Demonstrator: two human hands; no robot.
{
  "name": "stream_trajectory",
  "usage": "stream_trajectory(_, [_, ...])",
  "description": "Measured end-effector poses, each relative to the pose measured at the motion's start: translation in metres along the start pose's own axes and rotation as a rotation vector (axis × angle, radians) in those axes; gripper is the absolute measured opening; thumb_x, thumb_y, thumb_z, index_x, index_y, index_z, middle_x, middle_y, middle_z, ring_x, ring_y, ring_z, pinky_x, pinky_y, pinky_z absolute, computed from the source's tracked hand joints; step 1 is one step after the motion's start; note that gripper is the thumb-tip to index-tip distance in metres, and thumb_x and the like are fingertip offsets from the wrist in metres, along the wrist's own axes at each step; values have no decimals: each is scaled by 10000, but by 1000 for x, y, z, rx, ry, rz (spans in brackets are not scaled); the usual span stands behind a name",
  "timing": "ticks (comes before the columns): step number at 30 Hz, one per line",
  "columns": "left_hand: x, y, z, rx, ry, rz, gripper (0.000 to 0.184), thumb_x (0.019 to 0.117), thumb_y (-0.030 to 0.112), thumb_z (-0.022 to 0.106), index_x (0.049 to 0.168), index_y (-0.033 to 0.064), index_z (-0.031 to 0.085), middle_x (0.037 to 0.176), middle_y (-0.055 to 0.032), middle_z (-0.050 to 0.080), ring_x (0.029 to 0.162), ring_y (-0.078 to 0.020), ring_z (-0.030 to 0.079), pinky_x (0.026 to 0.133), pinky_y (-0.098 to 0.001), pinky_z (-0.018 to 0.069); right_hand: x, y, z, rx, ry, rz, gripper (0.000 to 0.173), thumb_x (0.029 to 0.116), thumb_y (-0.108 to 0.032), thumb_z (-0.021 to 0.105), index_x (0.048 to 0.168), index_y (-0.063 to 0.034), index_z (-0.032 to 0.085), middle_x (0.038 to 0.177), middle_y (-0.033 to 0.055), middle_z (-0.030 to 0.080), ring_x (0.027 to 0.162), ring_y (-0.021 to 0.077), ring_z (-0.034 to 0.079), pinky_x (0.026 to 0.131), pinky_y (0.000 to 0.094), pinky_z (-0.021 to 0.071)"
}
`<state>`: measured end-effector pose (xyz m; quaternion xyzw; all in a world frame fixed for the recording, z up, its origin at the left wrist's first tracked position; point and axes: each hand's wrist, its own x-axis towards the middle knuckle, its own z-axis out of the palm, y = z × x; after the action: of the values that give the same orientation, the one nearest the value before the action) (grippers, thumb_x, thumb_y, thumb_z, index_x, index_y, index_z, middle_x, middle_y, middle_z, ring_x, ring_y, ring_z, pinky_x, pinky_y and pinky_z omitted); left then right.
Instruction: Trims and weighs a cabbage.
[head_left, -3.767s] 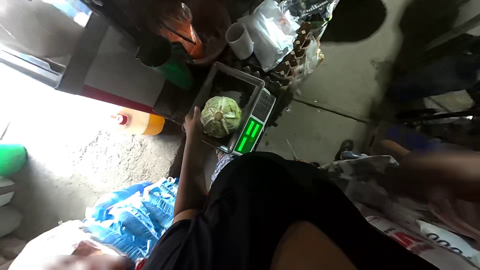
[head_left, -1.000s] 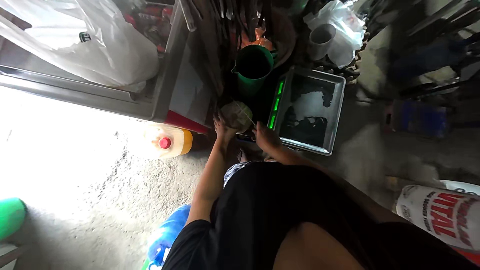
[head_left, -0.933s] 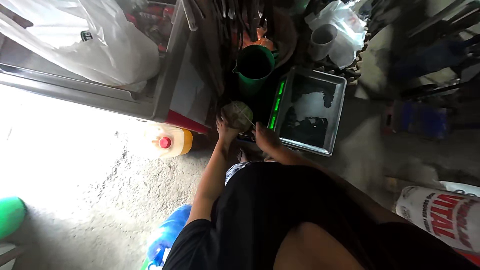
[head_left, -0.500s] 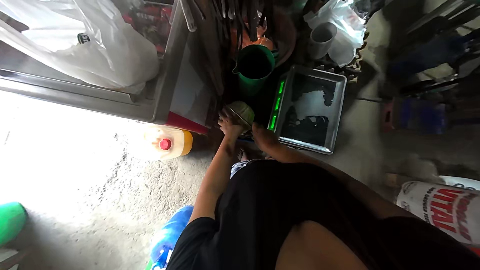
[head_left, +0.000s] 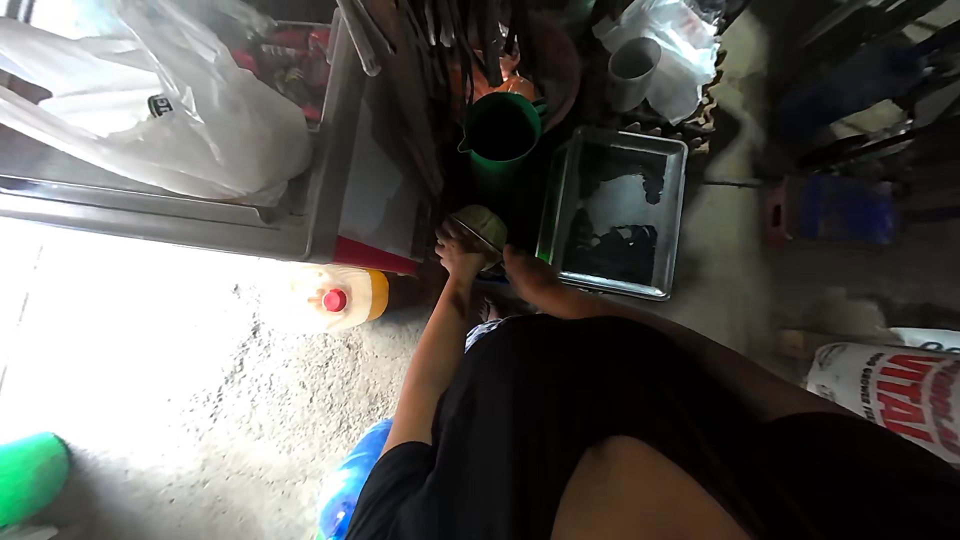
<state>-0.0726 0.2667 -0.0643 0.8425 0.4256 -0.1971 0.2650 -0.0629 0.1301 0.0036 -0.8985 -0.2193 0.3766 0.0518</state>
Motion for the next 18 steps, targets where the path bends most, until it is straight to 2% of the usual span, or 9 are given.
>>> stream_trajectory(5, [0, 2, -1, -4, 7, -12, 1431, 525, 345, 966, 1651, 146, 105, 1681, -227, 99, 1400, -516, 361, 910, -650, 515, -5, 7, 8, 88, 41, -15, 377, 1036, -175, 599, 1374, -65, 475, 1152, 230, 676, 964, 432, 717, 750, 604, 592])
stream_trajectory(9, [-3, 4, -5, 3, -17, -21, 1434, 548, 369, 966, 1649, 112, 84, 1681, -249, 69, 1405, -530, 350, 934, -654, 509, -6, 9, 9, 103, 55, -45, 355, 1038, -175, 590, 1355, -57, 482, 1100, 235, 683, 936, 439, 716, 736, 608, 589])
stream_trajectory(12, [-2, 5, -4, 7, -14, -23, 1425, 558, 369, 960, 1649, 109, 80, 1683, -244, 73, 1407, -528, 349, 926, -657, 509, -5, 7, 7, 93, 35, -29, 379, 1026, -158, 606, 1367, -58, 473, 1112, 233, 683, 952, 435, 716, 746, 604, 590])
stream_trajectory(14, [3, 2, -5, 65, -34, 29, 1416, 566, 391, 965, 1648, 100, 98, 1688, -232, 91, 1434, -512, 331, 962, -649, 500, -5, 5, 2, 77, 4, -11, 418, 1012, -150, 628, 1378, -47, 456, 1127, 237, 679, 980, 433, 713, 775, 600, 589])
stream_trajectory(15, [9, -4, -7, 97, -35, 116, 1416, 561, 407, 970, 1644, 89, 116, 1685, -236, 109, 1456, -505, 304, 1011, -653, 468, -4, 5, -1, 75, -7, -5, 430, 1016, -170, 625, 1386, -35, 452, 1139, 241, 676, 997, 434, 709, 796, 603, 586])
stream_trajectory(16, [17, -15, -9, 116, -23, 226, 1394, 571, 409, 968, 1644, 95, 133, 1687, -228, 121, 1493, -485, 252, 1088, -661, 397, -5, 6, -4, 85, -9, -4, 431, 1033, -199, 604, 1395, -25, 446, 1157, 245, 672, 1016, 434, 706, 817, 605, 583])
stream_trajectory(17, [24, -26, -12, 117, 9, 326, 1357, 593, 374, 965, 1646, 115, 149, 1702, -197, 106, 1528, -460, 186, 1149, -669, 303, -6, 8, -6, 105, 7, -9, 418, 1053, -224, 574, 1395, -17, 452, 1169, 249, 671, 1032, 434, 702, 835, 604, 579])
stream_trajectory(18, [29, -35, -17, 109, 59, 376, 1367, 569, 324, 979, 1649, 146, 161, 1709, -181, 90, 1542, -454, 150, 1171, -687, 255, -7, 11, -10, 117, 31, -22, 408, 1078, -266, 530, 1389, -9, 464, 1175, 247, 671, 1050, 427, 700, 855, 595, 577])
